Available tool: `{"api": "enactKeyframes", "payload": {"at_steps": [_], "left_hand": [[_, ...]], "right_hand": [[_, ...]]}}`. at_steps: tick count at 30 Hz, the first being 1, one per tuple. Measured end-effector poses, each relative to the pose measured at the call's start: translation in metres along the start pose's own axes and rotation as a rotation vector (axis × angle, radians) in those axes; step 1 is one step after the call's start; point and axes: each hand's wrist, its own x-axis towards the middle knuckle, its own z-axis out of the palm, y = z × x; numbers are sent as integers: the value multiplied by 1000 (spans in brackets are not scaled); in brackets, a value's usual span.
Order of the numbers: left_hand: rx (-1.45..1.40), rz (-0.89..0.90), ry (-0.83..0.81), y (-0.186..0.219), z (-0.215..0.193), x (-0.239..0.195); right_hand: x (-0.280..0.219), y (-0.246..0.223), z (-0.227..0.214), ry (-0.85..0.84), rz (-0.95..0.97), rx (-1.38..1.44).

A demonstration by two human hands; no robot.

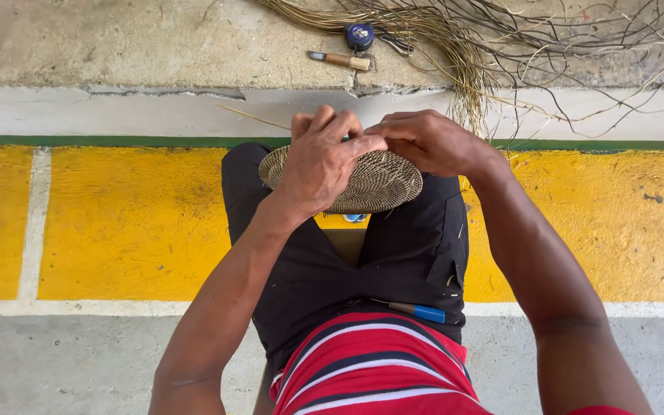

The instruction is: Weaving a circular straw base or coaster by hand using an awl to thread straw strands.

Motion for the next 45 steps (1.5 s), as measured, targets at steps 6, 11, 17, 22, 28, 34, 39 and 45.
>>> {"api": "enactKeyframes", "payload": {"at_steps": [6,11,17,22,28,34,39,45], "left_hand": [[-21,-8,-31,2,-6,-2],[-36,-47,-31,7,-7,3],[-23,-119,-57,1,-2,8],[-66,-211,-129,8,-13,13],[-80,-267,-183,12,-20,16],[-60,-191,-103,-5,3,3],[-62,-142,-98,-8,5,5],[-54,-157,-116,-12,10,2]], "right_hand": [[4,18,2,-83,23,7],[-3,60,7,135,285,257],[-15,29,24,176,226,464],[-3,19,38,278,367,347],[-7,12,51,404,566,670],[-9,-9,14,211,404,494],[-9,-19,2,112,44,228],[-6,-32,5,84,62,-403]]}}
